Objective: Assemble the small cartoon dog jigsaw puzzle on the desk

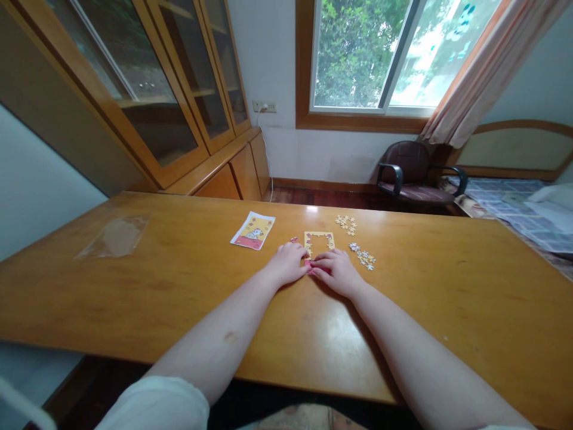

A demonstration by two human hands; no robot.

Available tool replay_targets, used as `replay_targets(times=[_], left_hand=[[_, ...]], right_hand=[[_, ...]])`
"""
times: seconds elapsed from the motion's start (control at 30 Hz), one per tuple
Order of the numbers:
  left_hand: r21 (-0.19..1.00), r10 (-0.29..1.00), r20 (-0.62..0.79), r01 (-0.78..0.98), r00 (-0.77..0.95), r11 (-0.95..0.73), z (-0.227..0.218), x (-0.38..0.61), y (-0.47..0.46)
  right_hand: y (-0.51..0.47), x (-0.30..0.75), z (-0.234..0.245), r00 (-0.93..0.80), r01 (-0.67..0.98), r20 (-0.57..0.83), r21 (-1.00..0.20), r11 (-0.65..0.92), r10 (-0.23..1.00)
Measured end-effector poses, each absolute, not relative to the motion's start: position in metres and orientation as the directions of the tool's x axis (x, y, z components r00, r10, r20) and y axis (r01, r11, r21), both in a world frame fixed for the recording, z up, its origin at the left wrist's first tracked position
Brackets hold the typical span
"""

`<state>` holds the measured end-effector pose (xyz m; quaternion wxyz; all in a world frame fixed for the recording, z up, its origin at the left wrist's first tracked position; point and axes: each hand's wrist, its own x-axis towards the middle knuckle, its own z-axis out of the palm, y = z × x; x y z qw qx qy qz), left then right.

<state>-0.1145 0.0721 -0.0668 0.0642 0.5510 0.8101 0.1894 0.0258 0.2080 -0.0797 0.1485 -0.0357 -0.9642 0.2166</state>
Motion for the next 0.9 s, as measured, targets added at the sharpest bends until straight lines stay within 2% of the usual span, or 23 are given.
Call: replay_targets(times=[0.5, 0.9], left_hand=[[0.355, 0.917, 0.093, 0.873, -0.388, 0.334, -0.0656, -0.1138, 0.072], [0.341, 0.921, 0.089, 0.88, -0.379, 0.33, -0.0661, -0.1142, 0.0714]], right_hand=[[0.2104, 0.0264, -0.0766, -0.966, -0.029, 0.242, -0.457, 0.889, 0.093], [0.2103, 0.0279, -0.0734, -0.97, -0.06, 0.239, -0.398, 0.916, 0.04]])
